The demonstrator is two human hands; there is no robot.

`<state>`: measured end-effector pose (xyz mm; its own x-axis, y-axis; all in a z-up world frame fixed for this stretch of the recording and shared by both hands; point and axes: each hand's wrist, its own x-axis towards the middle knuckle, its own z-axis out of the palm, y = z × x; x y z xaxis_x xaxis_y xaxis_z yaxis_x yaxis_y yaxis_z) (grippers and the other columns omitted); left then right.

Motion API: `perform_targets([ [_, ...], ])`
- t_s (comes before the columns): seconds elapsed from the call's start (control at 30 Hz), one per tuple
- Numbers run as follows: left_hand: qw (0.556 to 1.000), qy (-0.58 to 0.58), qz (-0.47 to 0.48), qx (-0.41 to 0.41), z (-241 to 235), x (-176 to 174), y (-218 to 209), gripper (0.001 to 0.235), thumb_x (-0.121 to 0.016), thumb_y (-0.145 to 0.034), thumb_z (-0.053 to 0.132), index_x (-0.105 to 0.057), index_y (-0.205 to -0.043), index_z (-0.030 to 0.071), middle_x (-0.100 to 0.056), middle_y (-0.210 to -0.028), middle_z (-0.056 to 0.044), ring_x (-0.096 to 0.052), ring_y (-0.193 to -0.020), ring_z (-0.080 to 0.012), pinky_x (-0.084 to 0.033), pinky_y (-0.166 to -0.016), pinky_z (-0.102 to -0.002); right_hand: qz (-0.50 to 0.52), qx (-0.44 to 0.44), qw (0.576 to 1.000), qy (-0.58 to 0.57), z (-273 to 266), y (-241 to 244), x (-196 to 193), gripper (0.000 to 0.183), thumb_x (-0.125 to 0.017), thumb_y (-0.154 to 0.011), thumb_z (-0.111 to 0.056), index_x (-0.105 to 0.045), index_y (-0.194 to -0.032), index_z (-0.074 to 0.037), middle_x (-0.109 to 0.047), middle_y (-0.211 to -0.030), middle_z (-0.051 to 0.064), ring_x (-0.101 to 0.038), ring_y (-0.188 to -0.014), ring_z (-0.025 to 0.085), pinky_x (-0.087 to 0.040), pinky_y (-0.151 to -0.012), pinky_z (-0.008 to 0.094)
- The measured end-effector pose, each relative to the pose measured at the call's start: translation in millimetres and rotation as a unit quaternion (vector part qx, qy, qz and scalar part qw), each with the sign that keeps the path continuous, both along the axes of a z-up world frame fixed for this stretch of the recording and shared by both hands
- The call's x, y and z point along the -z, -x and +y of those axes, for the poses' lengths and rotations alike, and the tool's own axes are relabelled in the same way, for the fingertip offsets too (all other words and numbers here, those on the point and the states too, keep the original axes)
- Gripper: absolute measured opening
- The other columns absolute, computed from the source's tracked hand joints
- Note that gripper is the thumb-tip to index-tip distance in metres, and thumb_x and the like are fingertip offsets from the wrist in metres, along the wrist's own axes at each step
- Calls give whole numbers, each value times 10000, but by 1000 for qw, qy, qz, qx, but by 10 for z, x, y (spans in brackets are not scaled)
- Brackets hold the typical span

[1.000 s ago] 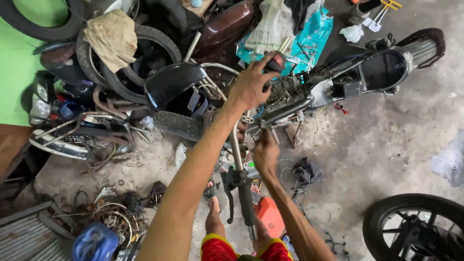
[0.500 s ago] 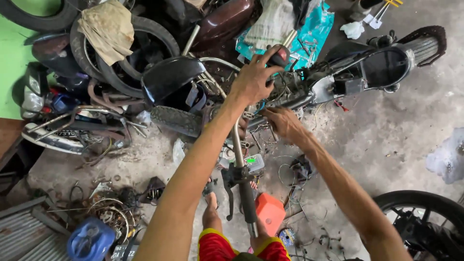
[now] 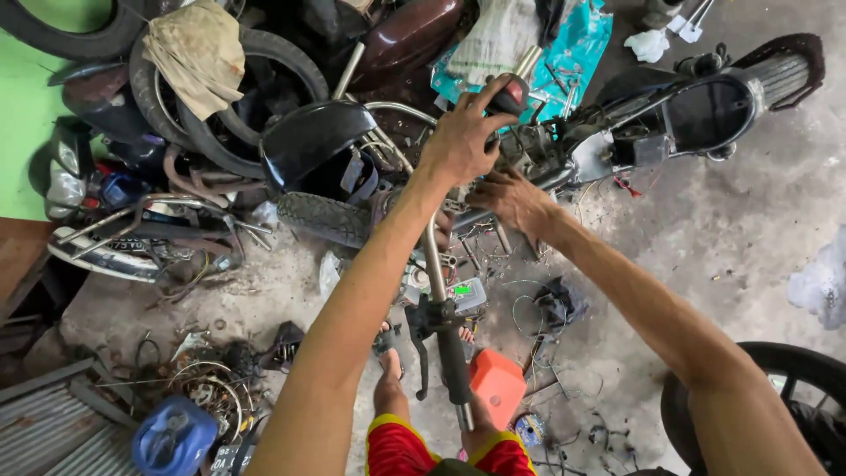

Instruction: The person works on the front fork and handlebar area of a motorcycle, connecting and securing wires near the steering stem. They then move to the handlebars, adjusting and routing cables and wires around the grips and controls.

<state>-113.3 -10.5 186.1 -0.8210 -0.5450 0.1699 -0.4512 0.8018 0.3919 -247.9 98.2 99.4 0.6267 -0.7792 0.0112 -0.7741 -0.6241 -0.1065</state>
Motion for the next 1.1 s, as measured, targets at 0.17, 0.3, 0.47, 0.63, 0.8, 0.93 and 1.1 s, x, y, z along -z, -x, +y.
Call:
perform_targets([
  [0.17,1000,-6,-24,-7,19,-46,-3,386,-675,-800,175,-633,-1181,227,-223,-1482,-27,-423,-1206,-391,-567,-823,-497,-221,207,948,-103,385,-379,-99,223,-485,-954,23,-589,-1144,-29,-662,-1014,208,-600,-507,187,-527,-391,275],
  [0.3,1000,-16,-9,-2,13,-8,10,367,-669,-820,167,-634,-1182,219,-203,-1478,-19,-418,-1207,-387,-546,-873,-528,-298,277,912,52,542,-917,-89,205,-391,-926,137,-557,-1044,116,-692,-846,288,-572,-315,151,-396,-174,194],
  [0.47,1000,-2,22,5,17,-39,-20,344,-672,-808,140,-647,-1148,181,-245,-1459,-40,-428,-1214,-419,-563,-872,-513,-388,412,821,-71,558,-961,-50,292,-373,-997,-143,-596,-848,-30,-605,-598,70,-419,-329,111,-322,-280,262],
  [0.63,1000,-3,13,0,-16,23,-7,385,-673,-797,137,-637,-1179,176,-248,-1473,-50,-429,-1213,-414,-523,-928,-529,-355,282,891,-19,512,-517,-37,214,-407,-969,-10,-608,-1014,50,-650,-941,217,-572,-623,228,-480,-523,293],
  [0.8,1000,-1,10,3,3,-19,-20,358,-652,-807,151,-641,-1164,177,-254,-1463,-53,-443,-1191,-405,-513,-939,-533,-310,141,940,-19,344,-252,46,137,-457,-919,14,-580,-937,-43,-594,-785,92,-464,-641,183,-393,-644,323],
  [0.93,1000,-3,-3,3,-1,5,-12,359,-644,-828,171,-628,-1186,197,-220,-1475,-34,-425,-1206,-403,-540,-885,-530,-202,115,972,-42,238,-157,73,170,-557,-892,-47,-614,-1042,-105,-627,-913,91,-547,-849,240,-390,-760,385],
  [1.1,1000,-4,4,5,6,-10,-16,365,-653,-812,167,-635,-1176,196,-212,-1474,-26,-434,-1179,-388,-562,-840,-514,-110,55,992,-7,98,-24,271,281,-652,-833,-119,-611,-1109,-150,-646,-1052,68,-562,-1032,267,-394,-904,453],
])
